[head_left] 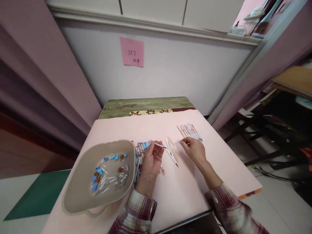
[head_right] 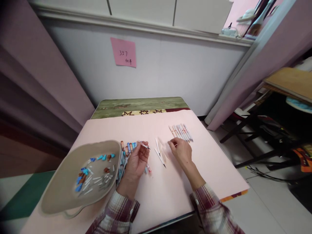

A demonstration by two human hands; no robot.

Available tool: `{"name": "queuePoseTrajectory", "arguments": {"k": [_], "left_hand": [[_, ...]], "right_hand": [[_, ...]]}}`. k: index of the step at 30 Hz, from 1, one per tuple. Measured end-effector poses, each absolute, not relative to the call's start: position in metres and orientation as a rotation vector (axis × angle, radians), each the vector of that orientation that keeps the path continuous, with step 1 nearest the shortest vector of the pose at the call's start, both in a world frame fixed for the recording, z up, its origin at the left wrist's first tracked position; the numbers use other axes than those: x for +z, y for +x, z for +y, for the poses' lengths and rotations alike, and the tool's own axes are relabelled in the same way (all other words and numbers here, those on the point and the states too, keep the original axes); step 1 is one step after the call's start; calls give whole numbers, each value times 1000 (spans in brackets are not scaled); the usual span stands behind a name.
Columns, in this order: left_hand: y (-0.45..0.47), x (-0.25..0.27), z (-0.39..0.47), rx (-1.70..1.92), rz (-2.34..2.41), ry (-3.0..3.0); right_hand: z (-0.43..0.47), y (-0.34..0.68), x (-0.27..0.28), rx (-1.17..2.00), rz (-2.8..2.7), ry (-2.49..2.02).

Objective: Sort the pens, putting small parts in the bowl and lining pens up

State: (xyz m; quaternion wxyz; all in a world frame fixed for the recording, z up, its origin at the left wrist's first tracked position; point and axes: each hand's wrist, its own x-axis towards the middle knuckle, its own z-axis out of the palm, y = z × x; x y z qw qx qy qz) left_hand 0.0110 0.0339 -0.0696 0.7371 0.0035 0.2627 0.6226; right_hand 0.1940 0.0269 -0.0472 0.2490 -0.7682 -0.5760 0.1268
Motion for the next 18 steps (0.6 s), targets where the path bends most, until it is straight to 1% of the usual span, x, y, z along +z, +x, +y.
{"name": "queuePoseTrajectory", "arguments": {"k": [3, 8, 12, 15, 18], "left_hand": [[11, -69, 34, 1368, 580, 18], [10, -72, 35, 1389, 599, 53], [10, -74, 35, 1392, 613, 93], [11, -73, 34, 1428, 637, 138], [12, -72, 34, 1465, 676, 163]], "right_hand": [[46, 187, -55, 375, -1682, -2240], [63, 163, -61, 315, -1814, -2309], [63, 163, -58, 295, -1757, -2326], [45, 173, -56, 348, -1612, -2120], [14, 181, -56, 557, -1525, -1770]]}}
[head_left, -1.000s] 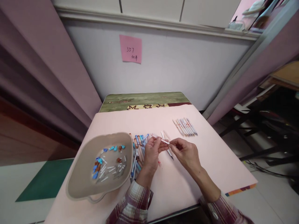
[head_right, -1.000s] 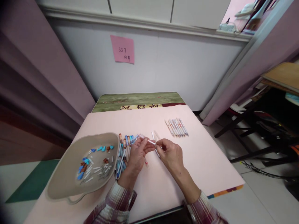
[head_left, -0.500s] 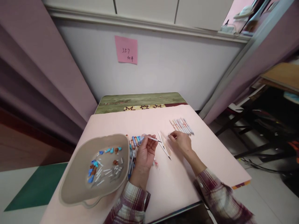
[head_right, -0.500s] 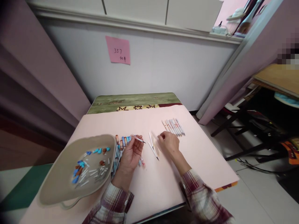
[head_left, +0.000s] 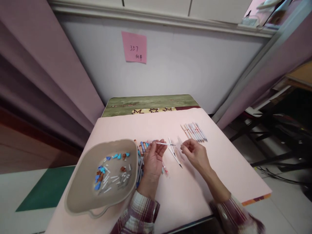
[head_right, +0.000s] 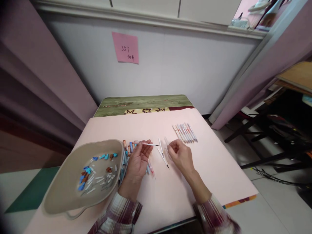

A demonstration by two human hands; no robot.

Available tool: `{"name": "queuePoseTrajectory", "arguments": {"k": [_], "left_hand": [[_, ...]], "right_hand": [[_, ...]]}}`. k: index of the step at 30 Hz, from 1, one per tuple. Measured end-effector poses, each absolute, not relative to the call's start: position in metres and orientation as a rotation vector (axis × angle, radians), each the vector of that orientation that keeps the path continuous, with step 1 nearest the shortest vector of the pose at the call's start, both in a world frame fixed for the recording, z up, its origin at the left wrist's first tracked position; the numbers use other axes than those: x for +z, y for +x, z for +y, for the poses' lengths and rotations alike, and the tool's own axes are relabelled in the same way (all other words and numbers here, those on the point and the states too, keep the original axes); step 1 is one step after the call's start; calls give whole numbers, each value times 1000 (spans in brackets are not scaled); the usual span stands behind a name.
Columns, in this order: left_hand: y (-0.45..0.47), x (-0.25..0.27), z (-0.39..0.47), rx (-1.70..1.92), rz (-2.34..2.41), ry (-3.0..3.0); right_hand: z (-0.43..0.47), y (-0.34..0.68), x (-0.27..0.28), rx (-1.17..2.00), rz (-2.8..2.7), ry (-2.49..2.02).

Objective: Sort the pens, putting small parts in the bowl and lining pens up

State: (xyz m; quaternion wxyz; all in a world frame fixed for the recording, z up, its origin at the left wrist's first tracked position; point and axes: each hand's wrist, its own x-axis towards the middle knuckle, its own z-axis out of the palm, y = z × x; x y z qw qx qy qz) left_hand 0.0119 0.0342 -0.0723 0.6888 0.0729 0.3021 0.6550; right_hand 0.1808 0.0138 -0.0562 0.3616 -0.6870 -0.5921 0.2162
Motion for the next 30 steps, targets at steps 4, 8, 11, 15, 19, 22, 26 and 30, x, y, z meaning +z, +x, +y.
{"name": "queuePoseTrajectory", "arguments": {"k": [4, 8, 11, 15, 19, 22, 26, 30], "left_hand": [[13, -72, 34, 1508, 711, 198], [13, -73, 34, 1529, 739, 233], [13, -74, 33, 1529, 739, 254], [14, -75, 33, 1523, 727, 294], [15, -76, 32, 1517, 731, 295], [15, -75, 32, 1515, 727, 297], [16, -74, 30, 1500, 722, 307], [19, -73, 29, 1464, 748, 289]], "right_hand": [[-19, 182, -53, 627, -1433, -1610], [-25, 176, -45, 516, -1425, -1592], [-24, 173, -39, 477, -1451, -1598], [-26, 170, -36, 452, -1471, -1606], [-27, 171, -37, 432, -1465, -1620], [-27, 171, -37, 432, -1458, -1632], [-26, 169, -38, 447, -1474, -1631], [-25, 166, -39, 442, -1470, -1623]]}}
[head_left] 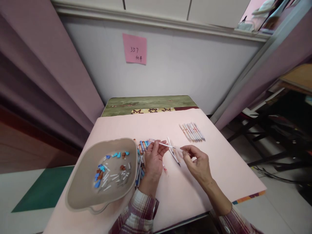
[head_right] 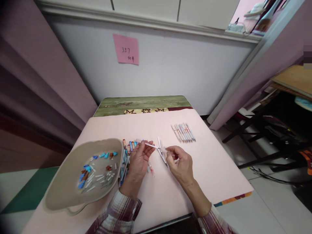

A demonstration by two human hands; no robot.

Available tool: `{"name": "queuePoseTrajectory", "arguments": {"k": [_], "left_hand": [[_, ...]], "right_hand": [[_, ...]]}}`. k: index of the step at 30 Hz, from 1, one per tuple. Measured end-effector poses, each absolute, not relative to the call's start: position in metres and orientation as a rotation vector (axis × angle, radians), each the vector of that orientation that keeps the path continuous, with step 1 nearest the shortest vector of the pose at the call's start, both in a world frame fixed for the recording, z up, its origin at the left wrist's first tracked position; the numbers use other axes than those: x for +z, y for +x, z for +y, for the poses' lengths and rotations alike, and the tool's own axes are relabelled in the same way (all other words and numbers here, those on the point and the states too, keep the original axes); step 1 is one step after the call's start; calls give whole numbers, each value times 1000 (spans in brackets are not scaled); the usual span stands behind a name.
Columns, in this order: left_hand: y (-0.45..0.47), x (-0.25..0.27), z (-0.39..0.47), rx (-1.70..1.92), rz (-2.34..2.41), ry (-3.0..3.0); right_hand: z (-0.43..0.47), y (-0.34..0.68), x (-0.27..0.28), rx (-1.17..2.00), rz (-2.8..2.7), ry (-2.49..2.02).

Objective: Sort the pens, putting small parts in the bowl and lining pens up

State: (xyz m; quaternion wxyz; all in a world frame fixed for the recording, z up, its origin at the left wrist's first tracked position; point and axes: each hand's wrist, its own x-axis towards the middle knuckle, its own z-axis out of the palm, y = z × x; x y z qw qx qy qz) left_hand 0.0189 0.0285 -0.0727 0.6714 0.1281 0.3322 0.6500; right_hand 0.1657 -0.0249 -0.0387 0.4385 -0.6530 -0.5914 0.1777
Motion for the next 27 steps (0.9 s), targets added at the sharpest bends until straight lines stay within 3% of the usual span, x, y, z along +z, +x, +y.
{"name": "queuePoseTrajectory", "arguments": {"k": [27], "left_hand": [[28, -68, 22, 1388, 738, 348]], "right_hand": [[-23, 152, -48, 345, -1450, -1478]]}}
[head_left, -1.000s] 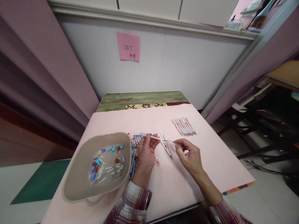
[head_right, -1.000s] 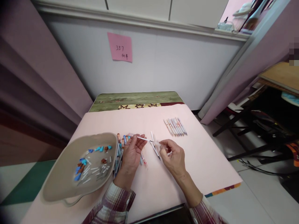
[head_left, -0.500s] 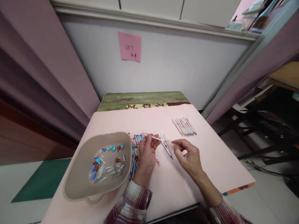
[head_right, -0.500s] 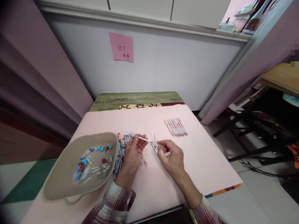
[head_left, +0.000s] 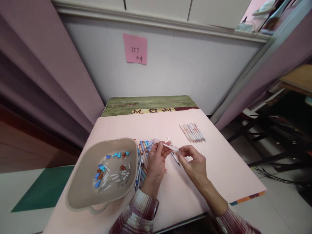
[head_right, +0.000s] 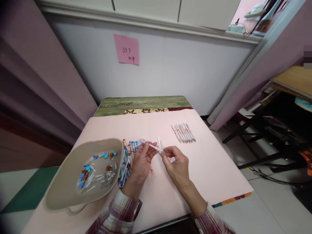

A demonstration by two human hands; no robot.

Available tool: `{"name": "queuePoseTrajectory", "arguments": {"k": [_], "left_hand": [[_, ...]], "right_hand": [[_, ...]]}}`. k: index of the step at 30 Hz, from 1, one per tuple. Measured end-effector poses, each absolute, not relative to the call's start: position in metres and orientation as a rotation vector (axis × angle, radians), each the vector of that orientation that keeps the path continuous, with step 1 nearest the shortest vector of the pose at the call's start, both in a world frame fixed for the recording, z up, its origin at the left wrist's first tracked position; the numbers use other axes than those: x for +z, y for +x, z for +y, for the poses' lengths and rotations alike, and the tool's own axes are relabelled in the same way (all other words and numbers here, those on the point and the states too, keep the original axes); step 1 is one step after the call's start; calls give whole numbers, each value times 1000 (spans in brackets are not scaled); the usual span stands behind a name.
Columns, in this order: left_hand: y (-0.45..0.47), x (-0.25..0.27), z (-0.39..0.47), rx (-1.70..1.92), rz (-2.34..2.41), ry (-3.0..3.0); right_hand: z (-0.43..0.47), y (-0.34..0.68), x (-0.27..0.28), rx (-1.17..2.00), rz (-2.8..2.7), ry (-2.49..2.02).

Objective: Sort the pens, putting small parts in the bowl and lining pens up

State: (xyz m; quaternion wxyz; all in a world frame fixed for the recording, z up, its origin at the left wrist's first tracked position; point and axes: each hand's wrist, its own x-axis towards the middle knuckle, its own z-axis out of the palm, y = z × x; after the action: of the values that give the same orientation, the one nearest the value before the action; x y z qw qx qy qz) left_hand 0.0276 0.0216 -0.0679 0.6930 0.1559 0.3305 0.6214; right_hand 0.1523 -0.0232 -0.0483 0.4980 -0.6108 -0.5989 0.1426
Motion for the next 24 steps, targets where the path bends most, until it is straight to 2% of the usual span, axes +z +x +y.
{"name": "queuePoseTrajectory", "arguments": {"k": [18, 24], "left_hand": [[29, -64, 20, 1383, 784, 346], [29, -64, 20, 1359, 778, 382]], "right_hand": [[-25, 152, -51, 222, -1560, -1427], [-28, 155, -53, 244, -1499, -1541]]}}
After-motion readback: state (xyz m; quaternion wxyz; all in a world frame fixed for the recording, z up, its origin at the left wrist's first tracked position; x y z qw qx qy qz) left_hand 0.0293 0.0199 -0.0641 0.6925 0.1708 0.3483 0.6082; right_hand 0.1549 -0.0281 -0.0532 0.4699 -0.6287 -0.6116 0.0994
